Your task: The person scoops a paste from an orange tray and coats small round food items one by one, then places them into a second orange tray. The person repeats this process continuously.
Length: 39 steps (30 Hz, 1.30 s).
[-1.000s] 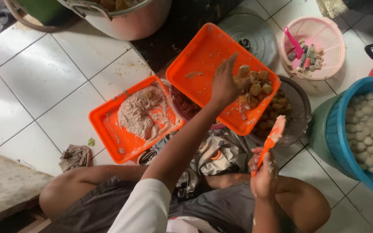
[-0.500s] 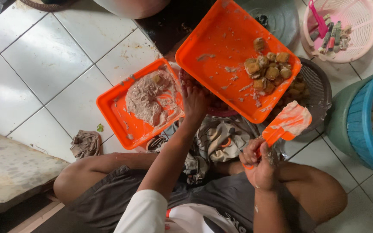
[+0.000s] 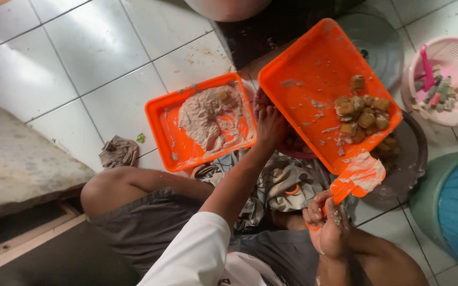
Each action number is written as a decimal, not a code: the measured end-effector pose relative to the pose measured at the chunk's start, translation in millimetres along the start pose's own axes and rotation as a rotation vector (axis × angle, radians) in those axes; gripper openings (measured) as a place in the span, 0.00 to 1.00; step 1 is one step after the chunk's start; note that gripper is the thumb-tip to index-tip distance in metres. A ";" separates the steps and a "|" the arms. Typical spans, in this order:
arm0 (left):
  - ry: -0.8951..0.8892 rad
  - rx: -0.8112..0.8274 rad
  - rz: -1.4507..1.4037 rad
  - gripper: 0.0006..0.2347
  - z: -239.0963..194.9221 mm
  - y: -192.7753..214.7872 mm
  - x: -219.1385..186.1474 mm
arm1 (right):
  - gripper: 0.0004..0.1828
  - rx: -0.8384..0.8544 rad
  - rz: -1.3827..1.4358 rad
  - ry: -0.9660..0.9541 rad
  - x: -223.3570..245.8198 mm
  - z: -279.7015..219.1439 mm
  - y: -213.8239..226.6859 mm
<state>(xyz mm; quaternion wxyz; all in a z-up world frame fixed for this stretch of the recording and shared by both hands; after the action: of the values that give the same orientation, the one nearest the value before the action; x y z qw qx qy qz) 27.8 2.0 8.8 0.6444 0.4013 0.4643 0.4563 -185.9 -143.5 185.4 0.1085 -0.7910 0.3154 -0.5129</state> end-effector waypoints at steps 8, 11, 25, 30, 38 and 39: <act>0.421 -0.351 -0.700 0.14 -67.3 94.1 40.1 | 0.11 0.096 -0.495 0.037 -29.5 35.4 -54.3; 0.769 -0.351 -0.931 0.12 -113.5 116.9 90.6 | 0.12 0.125 -0.919 0.060 -75.1 73.4 -60.2; 1.110 -0.357 -1.222 0.10 -183.4 147.8 203.4 | 0.09 0.157 -0.904 -0.334 -334.0 226.1 -54.3; 1.057 -0.410 -1.234 0.07 -183.6 138.6 207.7 | 0.11 0.244 -0.569 -0.521 -312.7 211.0 -82.0; 1.007 -0.316 -1.009 0.07 -145.6 160.3 184.0 | 0.11 0.386 -0.510 -0.067 -170.9 142.5 -157.8; 0.970 -0.330 -0.960 0.08 -137.7 168.5 174.1 | 0.11 0.356 -0.540 -0.029 -153.5 130.0 -162.7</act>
<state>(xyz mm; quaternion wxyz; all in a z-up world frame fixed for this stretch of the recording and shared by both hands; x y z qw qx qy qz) -114.8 226.2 92.9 0.5473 -0.2003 0.7498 0.3133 -50.6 57.0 93.4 0.1096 -0.8219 -0.0023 -0.5590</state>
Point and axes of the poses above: each hand's wrist, its own z-axis towards the middle knuckle, its own y-axis out of the back of the hand, x = y × z, the point moved 3 cm from there along z, towards the middle knuckle, and after that the axes turned 15 degrees about -x, right-handed, at the moved point
